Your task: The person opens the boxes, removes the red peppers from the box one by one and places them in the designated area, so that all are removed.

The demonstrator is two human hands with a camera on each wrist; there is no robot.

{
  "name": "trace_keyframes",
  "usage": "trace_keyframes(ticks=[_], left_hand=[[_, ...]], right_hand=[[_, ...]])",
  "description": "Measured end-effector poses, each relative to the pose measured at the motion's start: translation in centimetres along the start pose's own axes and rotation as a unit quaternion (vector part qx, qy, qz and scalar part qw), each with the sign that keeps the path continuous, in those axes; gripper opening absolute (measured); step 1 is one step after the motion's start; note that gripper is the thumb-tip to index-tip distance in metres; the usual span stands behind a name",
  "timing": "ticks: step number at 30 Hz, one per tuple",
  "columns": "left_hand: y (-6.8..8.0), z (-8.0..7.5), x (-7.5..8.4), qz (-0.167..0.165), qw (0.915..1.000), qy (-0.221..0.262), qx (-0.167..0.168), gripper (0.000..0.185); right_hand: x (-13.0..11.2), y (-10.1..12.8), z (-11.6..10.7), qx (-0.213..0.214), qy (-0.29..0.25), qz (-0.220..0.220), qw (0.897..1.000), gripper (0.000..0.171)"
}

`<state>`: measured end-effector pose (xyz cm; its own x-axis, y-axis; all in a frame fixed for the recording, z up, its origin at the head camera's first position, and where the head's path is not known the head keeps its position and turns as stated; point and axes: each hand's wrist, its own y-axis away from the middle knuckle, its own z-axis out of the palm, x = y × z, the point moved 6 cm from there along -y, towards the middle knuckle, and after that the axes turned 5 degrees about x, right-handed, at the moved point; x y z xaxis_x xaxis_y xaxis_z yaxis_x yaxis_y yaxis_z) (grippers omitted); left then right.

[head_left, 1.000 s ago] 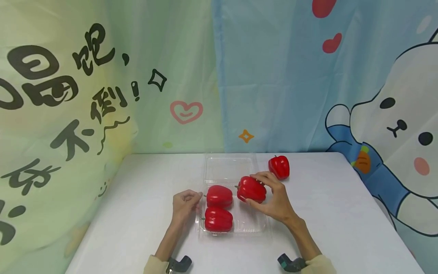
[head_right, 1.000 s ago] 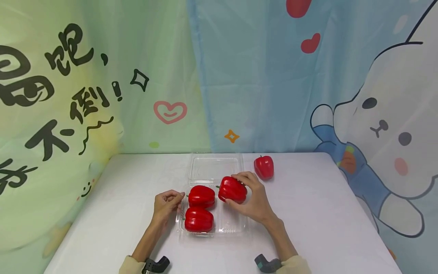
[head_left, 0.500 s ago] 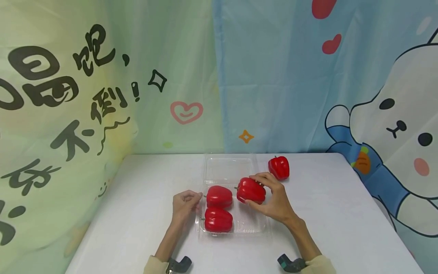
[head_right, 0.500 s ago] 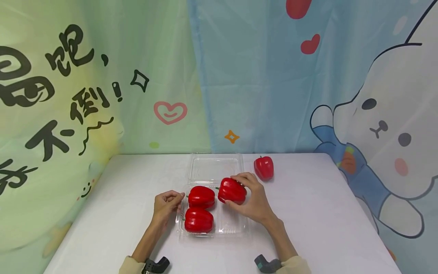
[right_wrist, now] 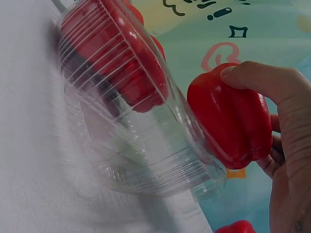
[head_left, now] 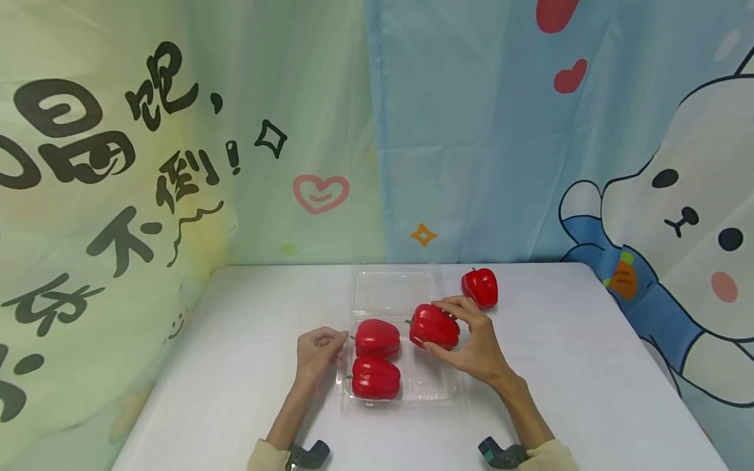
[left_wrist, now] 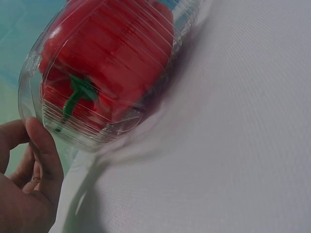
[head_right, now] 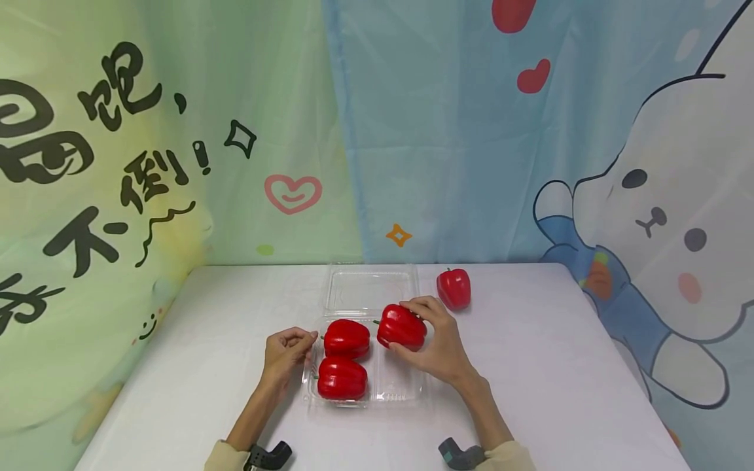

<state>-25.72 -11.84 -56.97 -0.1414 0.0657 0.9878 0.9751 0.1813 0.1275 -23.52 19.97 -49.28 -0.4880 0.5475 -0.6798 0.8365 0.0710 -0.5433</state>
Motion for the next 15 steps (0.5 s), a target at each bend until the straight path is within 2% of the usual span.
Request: trace_keyframes(ticks=[15], left_hand=[[-0.06,0.0,-0.17,-0.003,1.0,0.008,0.001,0.024]], right_hand=[[0.37,-0.09,-0.43,0.007,0.012,0.001,1.0,0.078]])
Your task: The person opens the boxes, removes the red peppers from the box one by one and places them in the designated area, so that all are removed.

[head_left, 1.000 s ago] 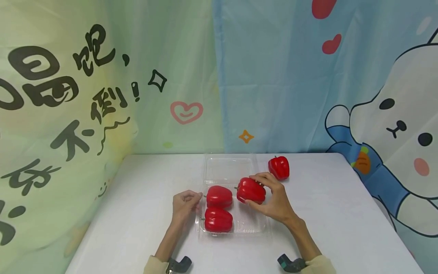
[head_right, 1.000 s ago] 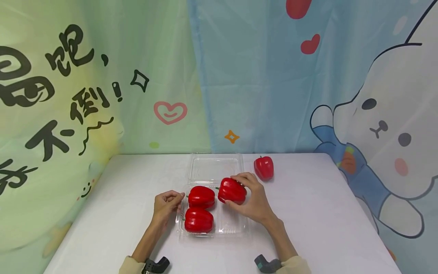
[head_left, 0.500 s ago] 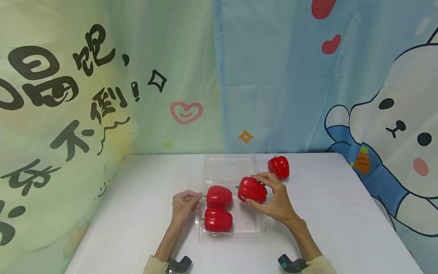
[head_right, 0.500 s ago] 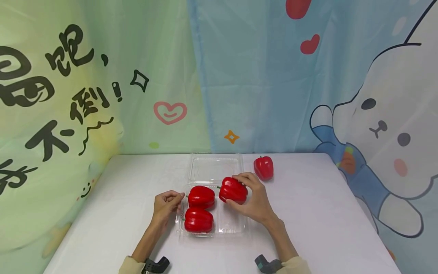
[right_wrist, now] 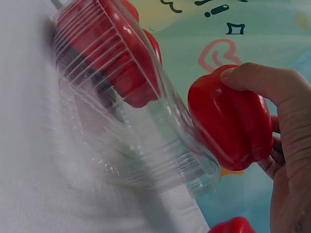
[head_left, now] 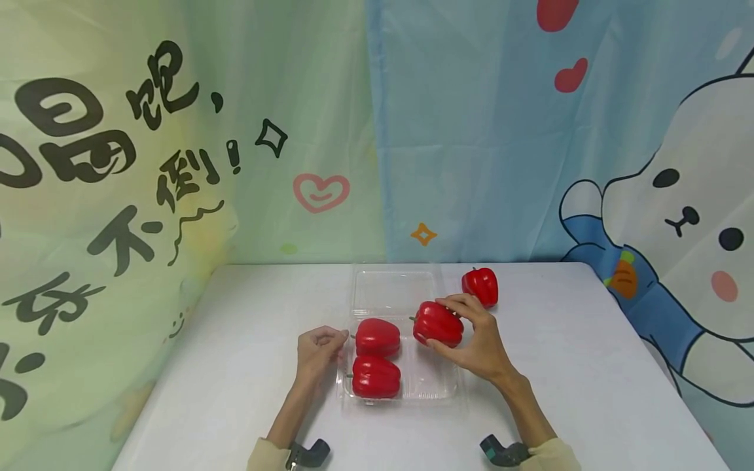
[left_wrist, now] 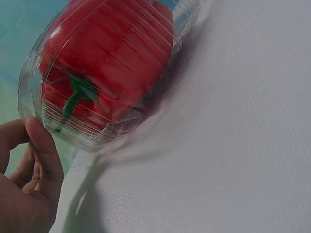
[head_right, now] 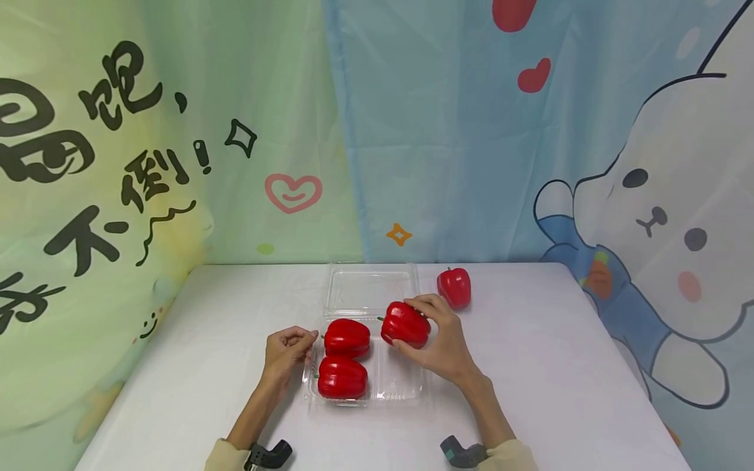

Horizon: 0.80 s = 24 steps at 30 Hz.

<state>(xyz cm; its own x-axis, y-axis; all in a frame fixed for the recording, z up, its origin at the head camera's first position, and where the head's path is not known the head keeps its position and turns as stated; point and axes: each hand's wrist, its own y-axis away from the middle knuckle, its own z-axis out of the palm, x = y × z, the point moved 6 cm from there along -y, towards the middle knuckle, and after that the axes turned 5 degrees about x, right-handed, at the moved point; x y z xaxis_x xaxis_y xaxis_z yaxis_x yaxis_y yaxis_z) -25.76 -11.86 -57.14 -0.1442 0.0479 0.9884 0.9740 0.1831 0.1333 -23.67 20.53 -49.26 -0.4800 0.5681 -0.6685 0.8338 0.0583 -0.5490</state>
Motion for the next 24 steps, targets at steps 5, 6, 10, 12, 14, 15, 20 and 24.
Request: trace_keyframes(ticks=[5,6,10,12,14,15,20,24], left_hand=[[-0.01,0.01,0.11,-0.001,1.0,-0.004,0.002,0.023],[0.0,0.0,0.12,-0.002,1.0,-0.006,0.002,0.022],[0.08,0.01,0.18,0.0,0.9999,-0.013,0.003,0.023],[0.09,0.01,0.15,-0.002,0.9999,-0.014,0.003,0.023],[0.08,0.02,0.06,-0.004,0.9999,-0.016,0.004,0.023],[0.07,0.02,-0.03,-0.004,0.9998,-0.017,0.005,0.023],[0.08,0.05,-0.07,-0.003,0.9999,-0.014,0.007,0.023],[0.07,0.08,0.1,0.0,0.9998,-0.017,0.007,0.023]], right_hand=[[0.11,-0.02,-0.31,0.002,0.006,0.001,1.0,0.08],[0.14,-0.03,-0.36,0.002,0.007,0.0,1.0,0.08],[0.29,-0.07,-0.54,0.004,0.008,0.0,1.0,0.078],[0.34,-0.06,-0.61,0.006,0.008,0.0,1.0,0.078],[0.38,-0.03,-0.66,0.008,0.009,-0.001,1.0,0.078],[0.41,-0.02,-0.69,0.009,0.01,-0.002,1.0,0.079],[0.6,0.04,-0.8,0.018,0.012,-0.009,1.0,0.078],[0.77,0.03,-0.94,0.02,0.012,-0.01,1.0,0.077]])
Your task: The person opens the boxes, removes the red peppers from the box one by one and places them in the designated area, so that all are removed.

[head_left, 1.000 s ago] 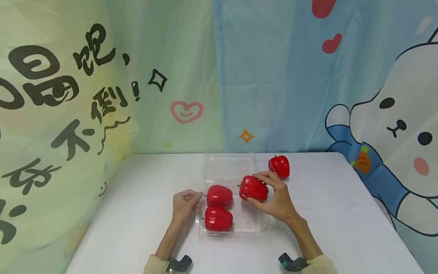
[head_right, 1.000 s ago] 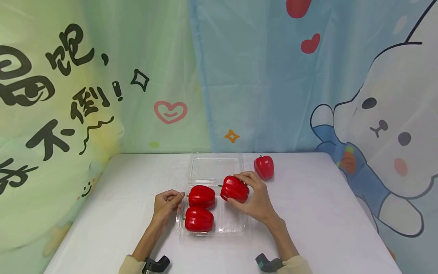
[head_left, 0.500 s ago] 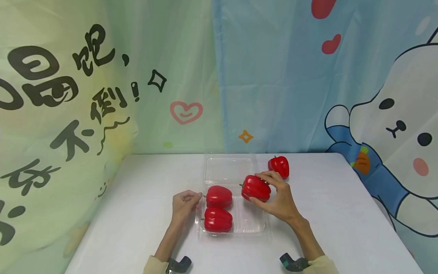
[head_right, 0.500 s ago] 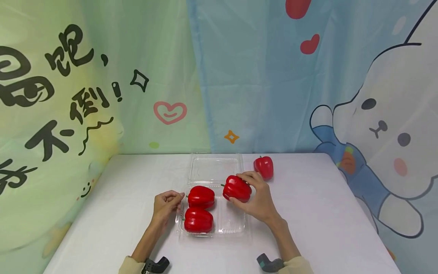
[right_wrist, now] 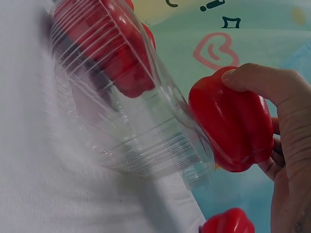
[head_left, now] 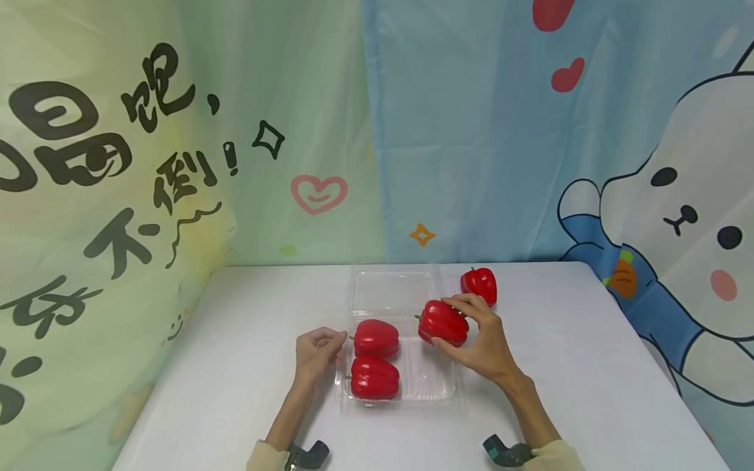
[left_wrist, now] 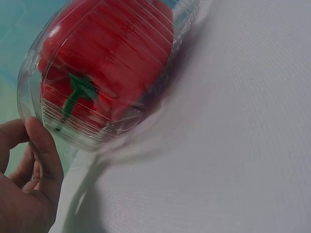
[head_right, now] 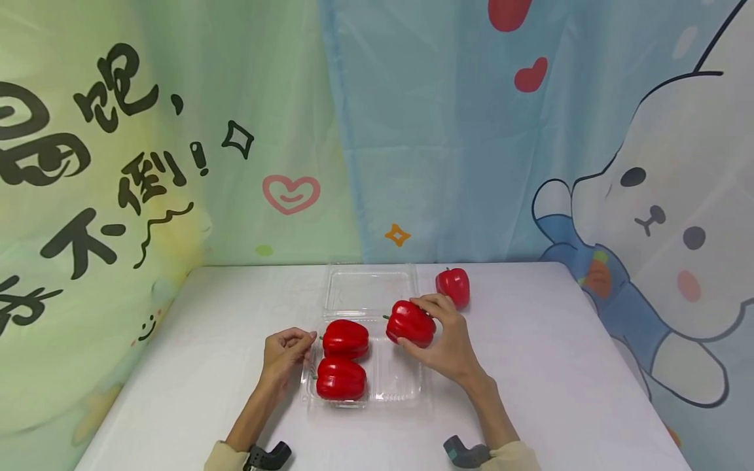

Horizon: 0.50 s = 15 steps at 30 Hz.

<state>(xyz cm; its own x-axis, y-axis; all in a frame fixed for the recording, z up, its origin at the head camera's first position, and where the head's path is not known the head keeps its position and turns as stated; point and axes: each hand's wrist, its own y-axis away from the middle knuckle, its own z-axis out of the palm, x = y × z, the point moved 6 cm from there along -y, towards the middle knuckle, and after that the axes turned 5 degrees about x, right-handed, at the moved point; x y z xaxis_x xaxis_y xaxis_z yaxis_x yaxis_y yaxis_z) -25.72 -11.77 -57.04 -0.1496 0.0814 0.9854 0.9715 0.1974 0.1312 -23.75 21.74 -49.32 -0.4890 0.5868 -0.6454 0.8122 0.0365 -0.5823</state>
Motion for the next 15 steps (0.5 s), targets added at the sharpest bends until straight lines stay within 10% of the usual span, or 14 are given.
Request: trace_keyframes(ticks=[15], left_hand=[[0.0,0.0,0.0,-0.003,1.0,0.002,-0.002,0.022]], right_hand=[[0.5,-0.1,-1.1,0.007,0.006,0.007,1.0,0.077]])
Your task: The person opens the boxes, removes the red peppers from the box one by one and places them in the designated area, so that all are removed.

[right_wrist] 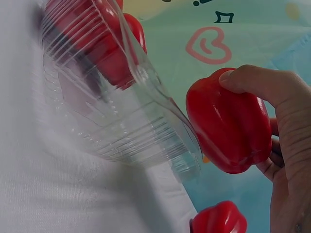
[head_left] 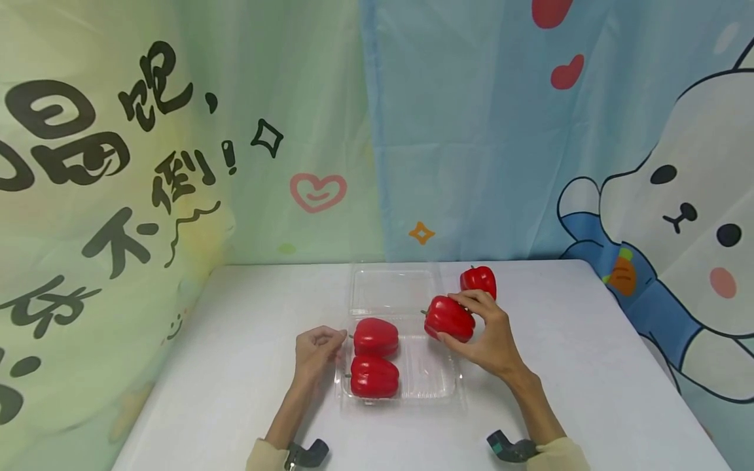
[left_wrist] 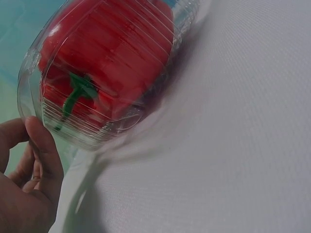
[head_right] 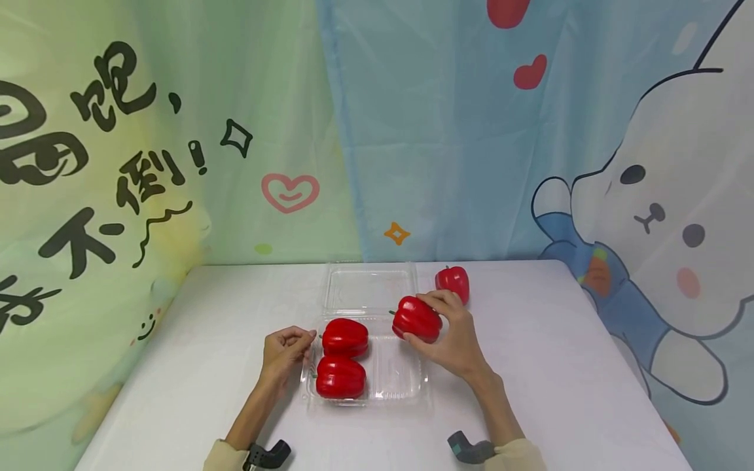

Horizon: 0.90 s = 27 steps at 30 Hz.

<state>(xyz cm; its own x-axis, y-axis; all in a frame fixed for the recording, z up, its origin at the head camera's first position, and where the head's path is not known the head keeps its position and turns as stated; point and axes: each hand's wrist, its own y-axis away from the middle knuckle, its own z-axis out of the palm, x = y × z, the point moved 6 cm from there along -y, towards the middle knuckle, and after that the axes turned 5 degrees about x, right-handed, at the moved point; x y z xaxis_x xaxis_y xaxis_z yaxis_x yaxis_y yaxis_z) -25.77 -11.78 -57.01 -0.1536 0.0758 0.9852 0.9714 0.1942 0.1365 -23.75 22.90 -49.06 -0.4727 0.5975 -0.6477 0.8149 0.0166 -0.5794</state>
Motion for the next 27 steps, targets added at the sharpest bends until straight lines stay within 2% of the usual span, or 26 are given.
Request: trace_keyframes(ticks=[19,27], left_hand=[[0.1,0.0,-0.5,-0.006,1.0,0.001,-0.004,0.021],[0.2,0.0,0.0,-0.006,0.9999,0.011,-0.004,0.021]], right_hand=[[0.8,0.5,-0.9,0.017,0.019,0.008,1.0,0.076],[0.9,0.3,-1.5,0.02,0.017,0.009,1.0,0.077]])
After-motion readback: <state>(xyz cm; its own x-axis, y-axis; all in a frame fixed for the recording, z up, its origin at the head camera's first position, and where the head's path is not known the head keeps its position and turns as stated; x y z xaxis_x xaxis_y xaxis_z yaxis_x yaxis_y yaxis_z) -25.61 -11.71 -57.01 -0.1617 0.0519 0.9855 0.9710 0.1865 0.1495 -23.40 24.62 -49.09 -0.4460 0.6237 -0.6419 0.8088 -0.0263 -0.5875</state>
